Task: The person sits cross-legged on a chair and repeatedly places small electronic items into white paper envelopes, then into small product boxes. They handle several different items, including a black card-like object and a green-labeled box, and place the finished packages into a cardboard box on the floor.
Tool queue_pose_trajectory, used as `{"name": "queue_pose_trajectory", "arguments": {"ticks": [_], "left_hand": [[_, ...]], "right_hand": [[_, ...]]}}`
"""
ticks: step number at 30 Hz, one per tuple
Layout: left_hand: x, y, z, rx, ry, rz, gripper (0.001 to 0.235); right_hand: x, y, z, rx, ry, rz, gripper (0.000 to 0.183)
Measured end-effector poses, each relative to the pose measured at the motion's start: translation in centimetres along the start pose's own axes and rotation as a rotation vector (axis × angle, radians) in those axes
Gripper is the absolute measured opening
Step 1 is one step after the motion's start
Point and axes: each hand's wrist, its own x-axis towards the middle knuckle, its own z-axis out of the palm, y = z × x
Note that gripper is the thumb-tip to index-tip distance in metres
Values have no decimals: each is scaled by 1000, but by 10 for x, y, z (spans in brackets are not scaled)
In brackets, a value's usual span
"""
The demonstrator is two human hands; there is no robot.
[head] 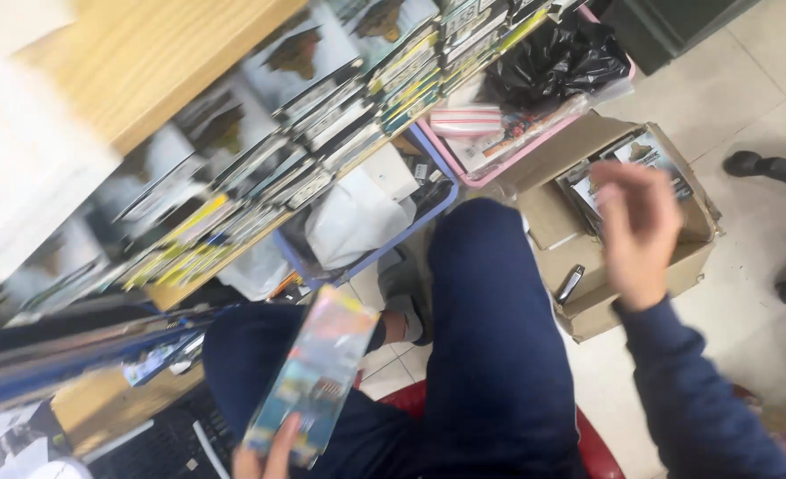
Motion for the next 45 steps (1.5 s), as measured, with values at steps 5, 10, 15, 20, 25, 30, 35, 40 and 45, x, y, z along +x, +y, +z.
{"name": "queue_pose_trajectory", "arguments": {"ticks": [5, 10, 15, 20, 25, 30, 35, 40, 45], "left_hand": [[100, 175, 15, -80, -442, -365, 30], [83, 196, 10, -339, -617, -10, 35], [54, 168, 5, -423, -592, 5, 40], [46, 136, 17, -535, -481, 50, 45], [23, 168, 7, -815, -507, 149, 66], [5, 194, -11, -432, -613, 283, 102], [3, 206, -15, -142, -559, 187, 99], [14, 209, -12, 670, -497, 381, 101], [38, 230, -3, 809, -484, 545, 93]], "right_hand": [[-82, -130, 56, 73, -530, -365, 57], [-149, -165, 99, -192, -1015, -511, 122], [-184, -155, 104, -182, -962, -473, 106], [-199, -154, 104, -8, -887, -325, 112], [-217, -179, 88, 405, -834, 14, 117], [-228, -149, 96, 935, -698, 358, 82], [-214, -143, 96, 1285, -714, 678, 49], [-211, -99, 119, 1059, -480, 1062, 72], [-214, -132, 108, 1150, -423, 1067, 63]]}}
